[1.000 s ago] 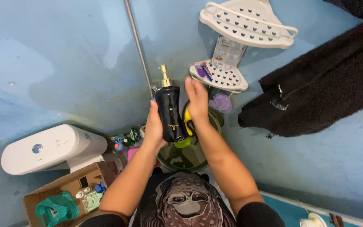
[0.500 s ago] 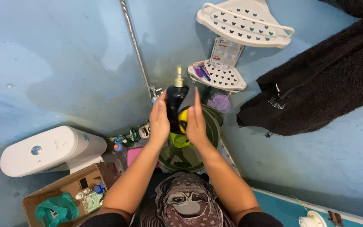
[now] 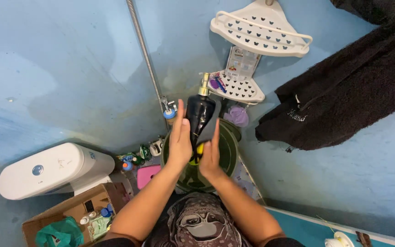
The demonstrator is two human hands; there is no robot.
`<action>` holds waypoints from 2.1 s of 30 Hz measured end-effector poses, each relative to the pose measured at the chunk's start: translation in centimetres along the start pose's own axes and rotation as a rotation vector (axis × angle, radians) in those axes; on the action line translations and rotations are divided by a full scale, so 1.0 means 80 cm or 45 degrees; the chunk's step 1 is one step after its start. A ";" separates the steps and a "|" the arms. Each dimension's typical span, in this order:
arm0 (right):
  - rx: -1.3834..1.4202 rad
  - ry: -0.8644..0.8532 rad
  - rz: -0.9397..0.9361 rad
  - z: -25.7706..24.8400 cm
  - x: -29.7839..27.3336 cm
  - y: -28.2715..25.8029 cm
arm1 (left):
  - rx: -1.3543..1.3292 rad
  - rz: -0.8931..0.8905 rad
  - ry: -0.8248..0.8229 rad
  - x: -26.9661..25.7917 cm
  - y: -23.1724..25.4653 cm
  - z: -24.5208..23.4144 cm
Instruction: The person wipes several bathroom bottles with a cloth, including a black pump bottle and a small white bottle, then places them on a corner shelf. The person also handles a pink sponge and a grey cloth during the process.
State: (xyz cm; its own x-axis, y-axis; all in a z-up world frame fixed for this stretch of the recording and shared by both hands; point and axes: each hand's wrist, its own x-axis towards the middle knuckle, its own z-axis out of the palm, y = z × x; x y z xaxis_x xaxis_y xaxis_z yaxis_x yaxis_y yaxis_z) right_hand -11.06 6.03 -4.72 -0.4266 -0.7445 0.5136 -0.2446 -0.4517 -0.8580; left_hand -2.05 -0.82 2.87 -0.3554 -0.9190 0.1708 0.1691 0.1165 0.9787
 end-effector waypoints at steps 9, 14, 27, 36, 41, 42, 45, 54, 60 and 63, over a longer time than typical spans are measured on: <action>-0.021 -0.044 0.374 -0.014 0.064 -0.107 | 0.516 0.476 -0.038 -0.033 0.003 -0.002; 0.440 0.196 0.476 -0.025 0.105 -0.045 | 0.778 0.620 -0.037 -0.034 0.009 0.006; 0.651 0.271 0.571 -0.033 0.116 -0.034 | 0.961 0.751 -0.056 -0.019 0.040 0.010; 0.438 0.735 0.574 -0.030 0.135 0.032 | 0.162 -0.063 -0.415 0.029 -0.026 -0.021; 0.329 0.537 0.424 -0.026 0.110 0.046 | -0.204 -0.116 -0.330 0.034 -0.031 -0.007; 0.229 0.342 0.355 -0.025 0.096 0.055 | -0.171 -0.012 -0.283 0.039 -0.035 -0.005; 0.024 0.112 0.479 0.004 0.091 -0.068 | 0.088 -0.050 -0.111 0.040 -0.045 -0.005; -0.607 0.138 -0.156 -0.010 0.013 -0.030 | -0.165 -0.043 -0.099 0.012 -0.019 0.007; 0.335 0.131 0.456 -0.048 0.075 -0.026 | 0.137 0.345 -0.205 -0.012 0.001 0.009; 0.245 0.040 0.283 -0.039 0.098 -0.076 | 0.440 0.364 -0.180 -0.018 0.003 0.009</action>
State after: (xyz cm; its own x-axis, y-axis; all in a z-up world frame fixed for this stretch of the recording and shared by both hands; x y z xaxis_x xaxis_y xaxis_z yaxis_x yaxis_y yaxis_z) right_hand -15.60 4.45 4.47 -0.4788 -0.8214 0.3098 0.0260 -0.3661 -0.9302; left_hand -2.16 0.79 2.95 -0.4650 -0.7743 0.4292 -0.0293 0.4980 0.8667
